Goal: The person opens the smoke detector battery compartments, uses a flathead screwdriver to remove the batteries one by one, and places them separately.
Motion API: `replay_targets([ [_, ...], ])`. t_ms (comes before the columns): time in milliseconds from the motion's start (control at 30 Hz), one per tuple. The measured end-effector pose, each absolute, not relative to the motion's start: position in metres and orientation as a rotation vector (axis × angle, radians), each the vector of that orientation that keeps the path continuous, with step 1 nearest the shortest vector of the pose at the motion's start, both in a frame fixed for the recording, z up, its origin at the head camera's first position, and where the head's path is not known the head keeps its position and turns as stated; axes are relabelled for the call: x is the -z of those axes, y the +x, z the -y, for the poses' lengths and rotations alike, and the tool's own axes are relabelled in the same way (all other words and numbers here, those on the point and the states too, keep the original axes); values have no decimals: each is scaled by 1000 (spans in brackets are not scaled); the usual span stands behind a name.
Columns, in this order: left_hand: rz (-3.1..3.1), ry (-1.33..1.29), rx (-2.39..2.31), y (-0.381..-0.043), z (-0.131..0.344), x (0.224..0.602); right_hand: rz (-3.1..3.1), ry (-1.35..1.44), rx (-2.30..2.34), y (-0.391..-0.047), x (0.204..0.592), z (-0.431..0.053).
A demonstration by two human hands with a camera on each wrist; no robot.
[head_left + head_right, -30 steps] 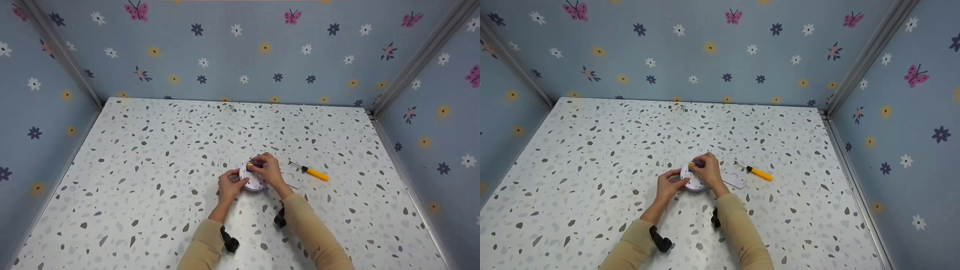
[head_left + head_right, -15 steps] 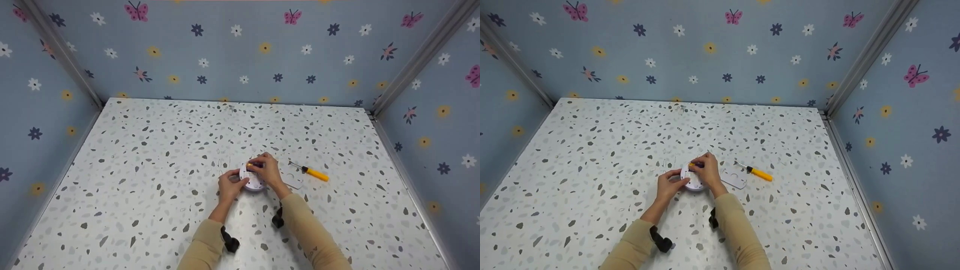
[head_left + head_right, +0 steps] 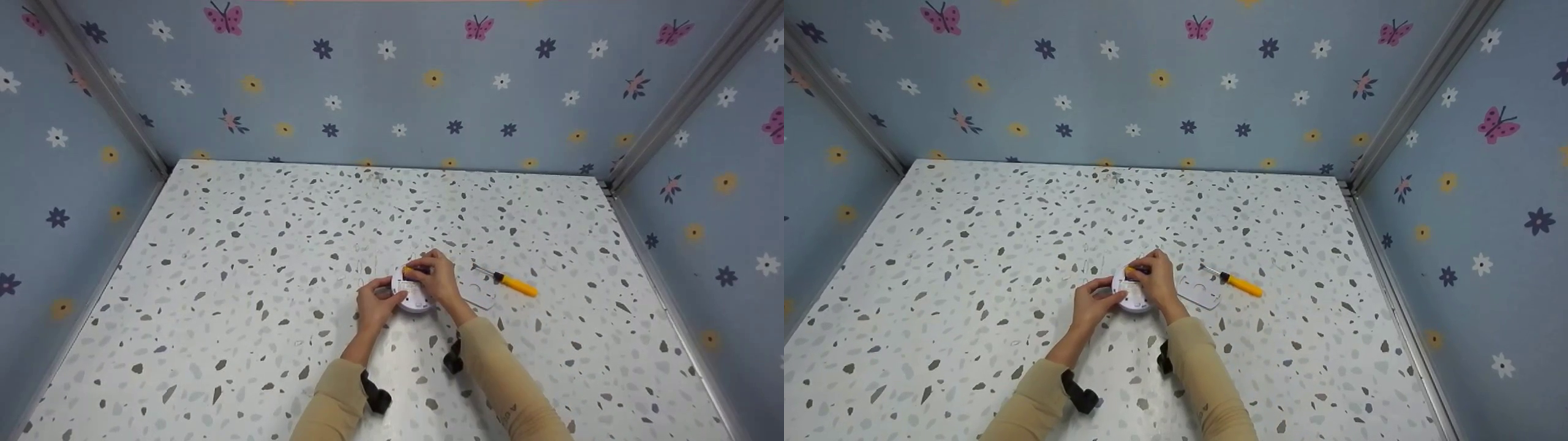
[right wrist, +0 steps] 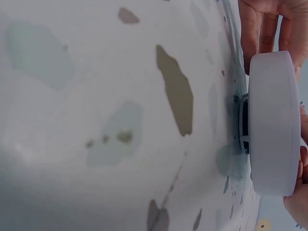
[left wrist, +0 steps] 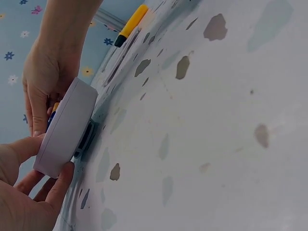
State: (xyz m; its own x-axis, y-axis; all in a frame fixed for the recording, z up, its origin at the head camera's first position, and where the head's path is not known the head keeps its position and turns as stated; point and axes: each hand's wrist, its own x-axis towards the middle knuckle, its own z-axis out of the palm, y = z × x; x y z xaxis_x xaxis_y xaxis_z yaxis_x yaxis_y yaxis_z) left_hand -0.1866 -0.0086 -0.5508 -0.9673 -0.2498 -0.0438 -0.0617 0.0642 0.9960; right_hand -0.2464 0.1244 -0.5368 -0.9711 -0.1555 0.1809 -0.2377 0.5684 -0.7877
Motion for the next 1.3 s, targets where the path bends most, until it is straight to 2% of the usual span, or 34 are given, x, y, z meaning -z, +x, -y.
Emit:
replay_targets([
  [700, 2168, 265, 2033, -185, 10, 549, 2652, 319, -1419, -245, 537, -124],
  [1300, 2197, 358, 2033, -188, 9, 553, 2549, 326, -1556, -244, 524, -130],
])
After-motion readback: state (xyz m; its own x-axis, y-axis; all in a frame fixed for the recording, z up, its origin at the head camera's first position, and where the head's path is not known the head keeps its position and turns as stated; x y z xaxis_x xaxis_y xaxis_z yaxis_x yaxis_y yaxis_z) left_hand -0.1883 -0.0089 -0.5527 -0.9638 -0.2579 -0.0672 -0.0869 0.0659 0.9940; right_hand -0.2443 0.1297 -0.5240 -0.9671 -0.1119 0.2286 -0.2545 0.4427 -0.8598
